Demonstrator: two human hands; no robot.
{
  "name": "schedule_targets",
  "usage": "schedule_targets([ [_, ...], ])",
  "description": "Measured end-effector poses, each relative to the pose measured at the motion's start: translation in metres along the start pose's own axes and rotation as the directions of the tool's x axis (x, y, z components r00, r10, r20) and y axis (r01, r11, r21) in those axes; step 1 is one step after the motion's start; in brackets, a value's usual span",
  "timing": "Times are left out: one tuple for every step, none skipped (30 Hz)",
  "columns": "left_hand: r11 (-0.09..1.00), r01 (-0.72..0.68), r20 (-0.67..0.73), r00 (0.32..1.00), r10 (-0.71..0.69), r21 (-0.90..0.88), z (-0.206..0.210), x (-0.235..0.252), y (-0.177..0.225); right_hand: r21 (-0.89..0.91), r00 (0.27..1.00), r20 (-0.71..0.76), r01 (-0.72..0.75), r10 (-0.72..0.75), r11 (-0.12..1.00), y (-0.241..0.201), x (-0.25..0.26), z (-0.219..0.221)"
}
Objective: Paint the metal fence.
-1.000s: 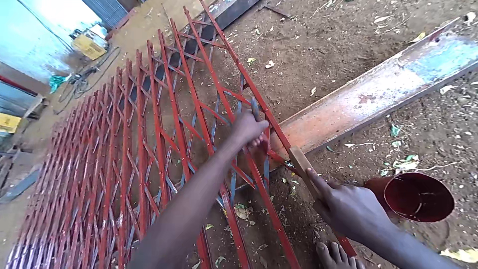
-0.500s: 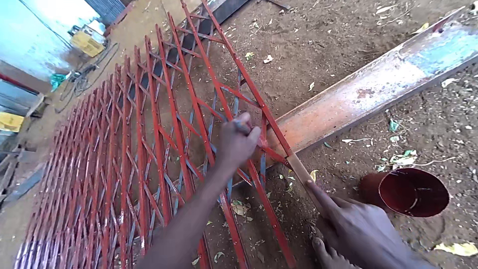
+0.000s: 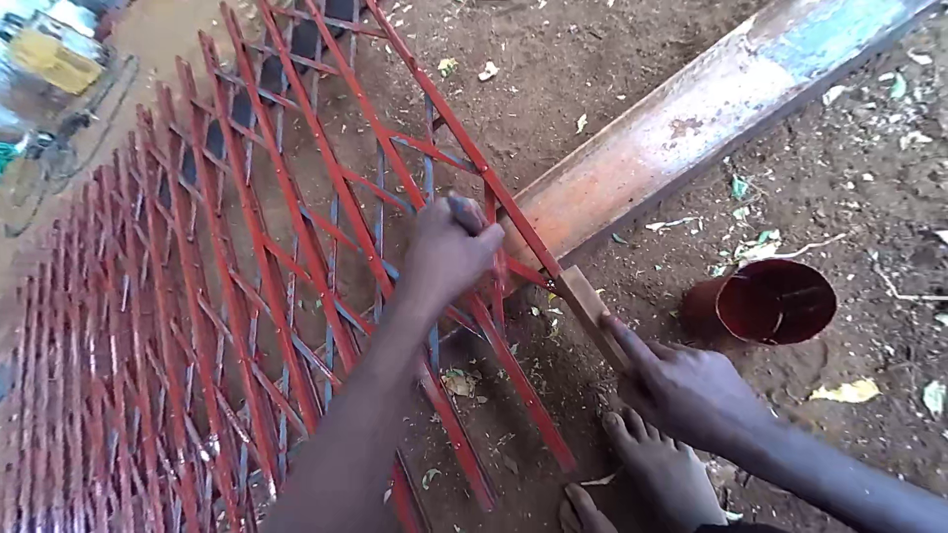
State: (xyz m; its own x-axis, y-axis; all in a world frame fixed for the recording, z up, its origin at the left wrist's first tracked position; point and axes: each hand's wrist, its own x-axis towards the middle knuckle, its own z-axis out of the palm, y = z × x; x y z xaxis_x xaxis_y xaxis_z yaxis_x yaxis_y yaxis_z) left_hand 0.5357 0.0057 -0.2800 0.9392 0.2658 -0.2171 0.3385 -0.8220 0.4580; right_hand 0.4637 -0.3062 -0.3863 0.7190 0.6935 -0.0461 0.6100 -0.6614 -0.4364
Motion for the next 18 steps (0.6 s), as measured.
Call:
schedule_targets([
  [0.995,0.074,0.120,0.989,-0.081,0.062,0.007,0.007,0.002,0.001,1.000,0.007,-0.005,0.005,1.000,-0.002,-0.002,0.000],
  [0.982,0.132,0.183,0.971,-0.156,0.137,0.012,0.010,0.005,0.002,1.000,0.010,0.001,-0.001,1.000,-0.002,-0.002,-0.001],
  [0.965,0.172,0.197,0.958,-0.211,0.198,0.011,0.007,0.013,0.003,1.000,0.004,0.011,-0.011,1.000,0.000,0.001,-0.002],
  [0.957,0.194,0.175,0.956,-0.234,0.218,0.007,0.002,0.024,0.008,1.000,-0.002,0.019,-0.019,1.000,0.002,0.005,-0.003],
  [0.957,0.190,0.150,0.963,-0.226,0.219,0.007,-0.004,0.032,0.019,1.000,-0.013,0.023,-0.023,1.000,0.004,0.005,-0.001],
  [0.958,0.175,0.162,0.963,-0.214,0.229,0.016,-0.011,0.035,0.035,1.000,-0.017,0.017,-0.016,0.999,0.004,0.003,0.000],
  [0.956,0.160,0.219,0.952,-0.216,0.245,0.027,-0.016,0.038,0.045,0.999,-0.028,0.017,-0.016,0.999,0.005,0.002,0.001],
  [0.949,0.145,0.248,0.944,-0.217,0.279,0.036,-0.021,0.043,0.051,0.999,-0.038,0.029,-0.027,0.998,0.006,0.002,0.000],
  [0.940,0.138,0.253,0.942,-0.222,0.311,0.039,-0.028,0.051,0.054,0.998,-0.042,0.044,-0.041,0.998,0.006,0.002,0.000],
  [0.932,0.132,0.234,0.947,-0.219,0.337,0.036,-0.034,0.061,0.046,0.998,-0.044,0.050,-0.048,0.998,0.007,0.005,0.000],
  [0.934,0.136,0.214,0.953,-0.215,0.331,0.035,-0.036,0.069,0.039,0.997,-0.052,0.052,-0.050,0.998,0.009,0.008,0.000],
  [0.935,0.134,0.234,0.948,-0.218,0.327,0.040,-0.038,0.072,0.040,0.998,-0.049,0.043,-0.041,0.998,0.008,0.006,0.001],
  [0.937,0.137,0.298,0.925,-0.237,0.322,0.052,-0.041,0.071,0.043,0.999,-0.039,0.033,-0.031,0.999,0.006,0.002,0.001],
  [0.938,0.131,0.346,0.906,-0.245,0.321,0.062,-0.044,0.069,0.045,0.998,-0.041,0.041,-0.039,0.998,0.005,0.001,0.002],
  [0.941,0.122,0.349,0.907,-0.235,0.317,0.064,-0.047,0.069,0.041,0.997,-0.055,0.060,-0.058,0.997,0.007,0.003,0.002],
  [0.947,0.112,0.323,0.922,-0.212,0.301,0.056,-0.047,0.071,0.034,0.995,-0.076,0.074,-0.072,0.997,0.010,0.008,0.003],
  [0.955,0.113,0.294,0.936,-0.195,0.273,0.044,-0.045,0.070,0.031,0.993,-0.096,0.074,-0.071,0.997,0.012,0.009,0.005],
  [0.960,0.133,0.297,0.933,-0.205,0.245,0.032,-0.043,0.064,0.036,0.995,-0.088,0.056,-0.053,0.998,0.010,0.003,0.007],
])
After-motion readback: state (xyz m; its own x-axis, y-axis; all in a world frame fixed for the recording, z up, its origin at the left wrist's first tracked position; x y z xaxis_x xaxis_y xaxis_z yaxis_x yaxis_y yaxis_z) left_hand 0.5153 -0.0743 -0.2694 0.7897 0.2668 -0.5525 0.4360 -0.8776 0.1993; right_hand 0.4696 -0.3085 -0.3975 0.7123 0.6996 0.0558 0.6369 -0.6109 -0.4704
